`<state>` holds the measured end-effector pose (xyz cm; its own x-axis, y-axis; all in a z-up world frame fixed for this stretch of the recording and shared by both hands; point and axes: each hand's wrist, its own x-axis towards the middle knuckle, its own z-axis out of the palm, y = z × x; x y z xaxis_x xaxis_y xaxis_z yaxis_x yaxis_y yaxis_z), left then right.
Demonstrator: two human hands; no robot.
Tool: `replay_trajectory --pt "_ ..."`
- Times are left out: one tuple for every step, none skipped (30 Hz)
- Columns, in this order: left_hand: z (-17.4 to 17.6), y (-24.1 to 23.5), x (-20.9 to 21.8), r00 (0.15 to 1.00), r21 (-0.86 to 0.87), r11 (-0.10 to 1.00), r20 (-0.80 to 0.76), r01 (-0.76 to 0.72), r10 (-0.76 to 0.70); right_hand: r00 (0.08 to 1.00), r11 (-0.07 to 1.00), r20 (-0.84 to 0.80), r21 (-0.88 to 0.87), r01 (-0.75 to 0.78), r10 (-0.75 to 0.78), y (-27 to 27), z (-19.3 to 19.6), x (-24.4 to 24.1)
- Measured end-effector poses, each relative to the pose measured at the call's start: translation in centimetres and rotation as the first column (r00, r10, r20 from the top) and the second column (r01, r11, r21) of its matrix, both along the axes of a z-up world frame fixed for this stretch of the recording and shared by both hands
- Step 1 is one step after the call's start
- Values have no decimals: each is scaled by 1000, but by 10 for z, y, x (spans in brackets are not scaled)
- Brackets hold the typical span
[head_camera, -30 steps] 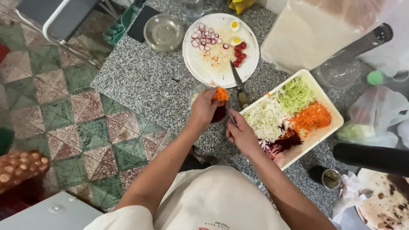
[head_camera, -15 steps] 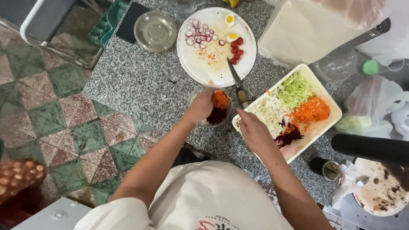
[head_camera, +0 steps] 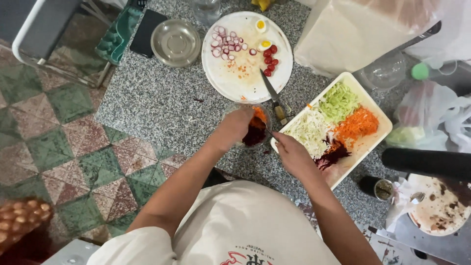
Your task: The person assembles a salad by hand, layering shredded cabbage, red cabbage, carrots, and lettuce into a small glass bowl. The person uses only their hands to transfer the vegetables from a tray to the bowl.
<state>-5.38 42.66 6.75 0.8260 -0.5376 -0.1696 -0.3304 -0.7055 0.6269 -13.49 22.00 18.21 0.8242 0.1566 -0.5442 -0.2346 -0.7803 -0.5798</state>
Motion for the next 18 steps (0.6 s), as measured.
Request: replay_trajectory --pt "6 0 -4 1000 -1 1000 -6 10 -10 1000 1000 -6 -1 10 -10 -2 15 -5" --pt "12 0 -8 996 4 999 77 39 -39 997 998 -29 -5 66 -66 -4 29 -9" --pt "18 -2 -8 984 10 998 166 69 -70 991 992 -44 -11 124 -125 -8 44 -11" --pt "1 -5 -7 982 7 997 168 81 -81 990 991 -41 -13 135 -136 -11 55 -18" --pt "-15 -6 -6 975 96 990 188 103 -119 960 955 -12 99 280 -280 -14 65 -26" --pt "-32 -8 -5 966 185 975 205 121 -159 907 886 1 212 412 -421 -18 76 -33" --pt "-34 -7 -4 964 184 974 204 132 -169 902 882 0 212 421 -431 -30 66 -45" --pt "-36 -6 -3 951 197 974 262 115 -166 864 847 51 232 478 -501 -43 56 -57" --pt "-38 -7 -1 933 208 973 321 100 -165 816 807 100 253 533 -570 -57 46 -70" --pt "-41 -5 -1 930 206 972 321 114 -177 808 800 101 252 544 -581 -72 26 -82" --pt "-43 -8 1 931 164 983 340 81 -133 695 671 72 344 656 -716 -89 8 -96" --pt "-45 -13 3 931 119 992 355 48 -88 563 518 28 430 740 -826 -107 -9 -112" --pt "-44 -14 2 925 106 990 360 90 -122 527 492 42 425 759 -849 -116 -13 -115" --pt "-44 -16 2 925 122 990 361 76 -116 465 438 48 432 788 -884 -127 -18 -119" --pt "-43 -14 0 926 143 988 361 62 -110 400 379 49 442 813 -915 -136 -23 -125" --pt "-26 -15 1 920 135 985 365 102 -146 362 349 58 441 827 -930 -143 -22 -127" --pt "-9 -14 3 893 149 982 416 117 -169 360 379 121 359 853 -925 -149 -23 -125" --pt "8 -11 5 864 161 978 466 130 -191 363 401 180 271 875 -914 -155 -24 -124"
